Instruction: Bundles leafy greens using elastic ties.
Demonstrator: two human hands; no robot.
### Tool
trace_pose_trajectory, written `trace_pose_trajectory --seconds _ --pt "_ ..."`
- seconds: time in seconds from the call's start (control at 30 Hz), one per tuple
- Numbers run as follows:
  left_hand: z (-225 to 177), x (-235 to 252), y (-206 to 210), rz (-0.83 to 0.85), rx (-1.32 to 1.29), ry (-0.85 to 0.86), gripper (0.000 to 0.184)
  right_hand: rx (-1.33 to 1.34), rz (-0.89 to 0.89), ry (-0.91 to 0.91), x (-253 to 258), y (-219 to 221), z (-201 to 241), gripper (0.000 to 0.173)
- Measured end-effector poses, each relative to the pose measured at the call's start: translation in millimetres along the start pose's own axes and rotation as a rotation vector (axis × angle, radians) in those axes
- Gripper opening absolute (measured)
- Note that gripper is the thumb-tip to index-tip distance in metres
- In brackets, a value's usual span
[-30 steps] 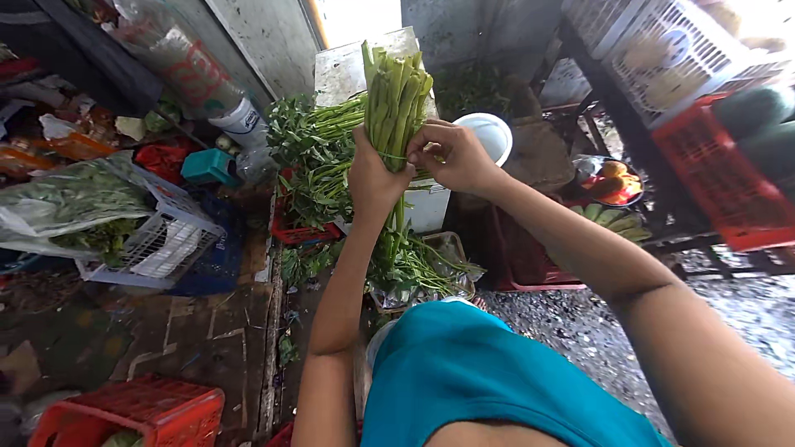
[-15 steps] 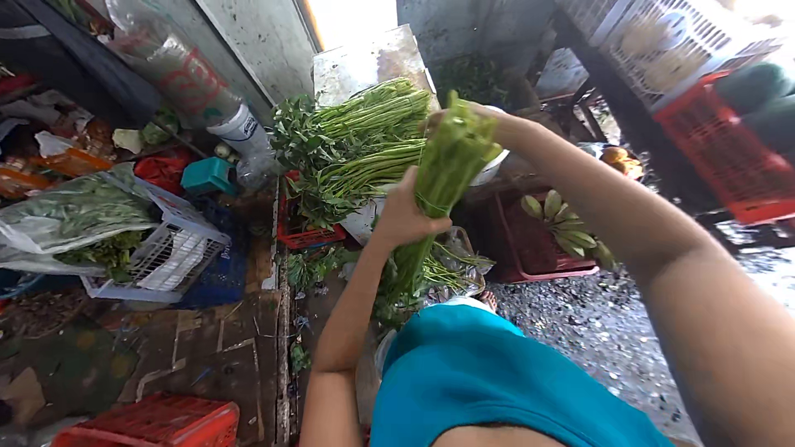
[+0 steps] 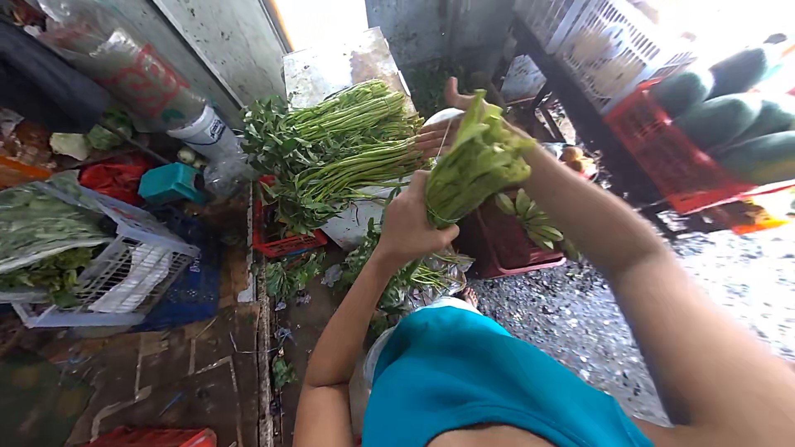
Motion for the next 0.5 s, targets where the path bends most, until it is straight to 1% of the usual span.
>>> trace_pose_trajectory --seconds 0.03,0.1,0.13,0.17,0.2,0.23,0.27,0.3,0.37,0.43,0.5 --pt "7 1 -8 -0.05 -0.026 -0.042 0.074 -0.025 -0.049 -0.154 -20 1 3 0.071" --pt "22 7 -23 -0.147 -0.09 -0.097 0.075 -0.126 -0.073 -0.465 -46 5 0 0.061" --pt "30 11 -27 -0.175 -0.12 -0.126 0.076 -0.208 -0.068 -0.617 -53 7 -4 0.075" --pt "37 15 -28 -0.168 -0.142 -0.162 0.078 -0.338 -0.044 -0.773 -61 16 -1 0.091" --pt "44 19 -26 -0.127 -0.155 -0.195 0.081 -0.502 -0.033 -0.93 -73 31 8 0.104" --pt "50 23 -21 -0.057 -0.165 -0.221 0.082 -0.676 -0.049 -1.064 -85 46 22 0.113" --pt "55 25 -13 0.014 -0.171 -0.239 0.083 -0.818 -0.081 -1.141 -94 57 38 0.118" --pt "58 27 -4 0.075 -0.172 -0.237 0.082 -0.918 -0.101 -1.167 -98 63 54 0.118" --pt "61 27 14 0.156 -0.152 -0.194 0.079 -1.078 -0.089 -1.115 -97 68 75 0.11" --pt "67 27 35 0.255 -0.172 -0.199 0.079 -1.199 -0.001 -1.023 -90 71 79 0.097" --pt "73 26 58 0.39 -0.218 -0.218 0.077 -1.279 0.13 -0.952 -85 77 70 0.084"
Point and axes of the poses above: each hand's wrist, its own x-axis towards the middle knuckle, its own y-axis out of the palm, z = x × y, the point moved 10 cm from there along x, towards the middle knuckle, and after that the axes turned 5 degrees about -y, right-handed, at the moved point
